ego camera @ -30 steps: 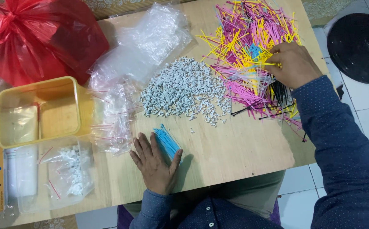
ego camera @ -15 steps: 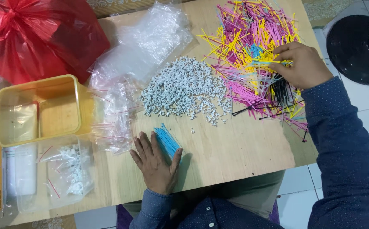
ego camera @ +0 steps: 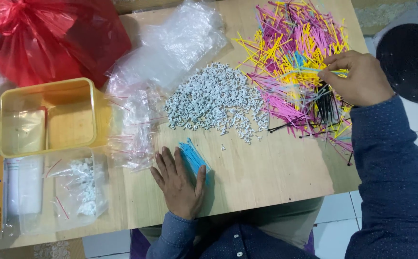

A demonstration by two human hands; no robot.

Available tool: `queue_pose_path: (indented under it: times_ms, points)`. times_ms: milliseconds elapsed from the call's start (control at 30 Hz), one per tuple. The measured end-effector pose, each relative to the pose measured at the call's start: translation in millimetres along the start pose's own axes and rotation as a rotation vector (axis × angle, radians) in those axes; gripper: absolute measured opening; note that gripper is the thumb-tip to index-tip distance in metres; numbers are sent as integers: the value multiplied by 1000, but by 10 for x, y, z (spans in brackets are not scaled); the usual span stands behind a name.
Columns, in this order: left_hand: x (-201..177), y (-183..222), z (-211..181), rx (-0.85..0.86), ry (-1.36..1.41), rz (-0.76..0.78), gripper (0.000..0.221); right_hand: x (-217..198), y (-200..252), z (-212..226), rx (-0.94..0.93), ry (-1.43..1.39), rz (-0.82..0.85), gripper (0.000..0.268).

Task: Assembling small white markers onto colored cable ties and organizing them on a table.

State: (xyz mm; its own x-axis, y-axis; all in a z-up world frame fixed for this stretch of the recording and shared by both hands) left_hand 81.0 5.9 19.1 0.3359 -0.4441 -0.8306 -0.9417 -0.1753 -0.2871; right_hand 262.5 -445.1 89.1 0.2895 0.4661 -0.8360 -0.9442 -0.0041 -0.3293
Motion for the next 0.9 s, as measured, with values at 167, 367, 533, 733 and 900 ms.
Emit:
queue_pose_path:
  times_ms: [167,367,533,733,900]
  points:
    - [-63,7,-35,47,29,-78,76,-216,80,824,-26,-234,54,10]
    - [-321,-19,-166,139,231,-244,55,-105,296,1745,-159,-396,210,11]
    - [-530,-232,-449,250,426,-163,63,101,500,2400,-375,-525,312,13]
    - [-473,-347,-761,399,388,-85,59,479,662,2719,-337,-604,476,14]
    - [-151,-195,-608,371,449,-47,19,655,764,2762,-332,-640,534,12]
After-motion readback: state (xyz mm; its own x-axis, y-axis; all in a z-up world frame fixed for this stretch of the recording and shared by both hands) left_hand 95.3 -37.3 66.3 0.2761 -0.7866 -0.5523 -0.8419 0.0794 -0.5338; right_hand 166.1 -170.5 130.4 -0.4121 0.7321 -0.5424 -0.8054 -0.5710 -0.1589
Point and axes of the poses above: each hand's wrist, its own y-axis away from the middle knuckle, its own x-axis out of the palm, z = x × y, the point moved 8 cm from there along -y, towards the middle knuckle, and after that the axes turned 10 degrees about -z, right-handed, at the moved point
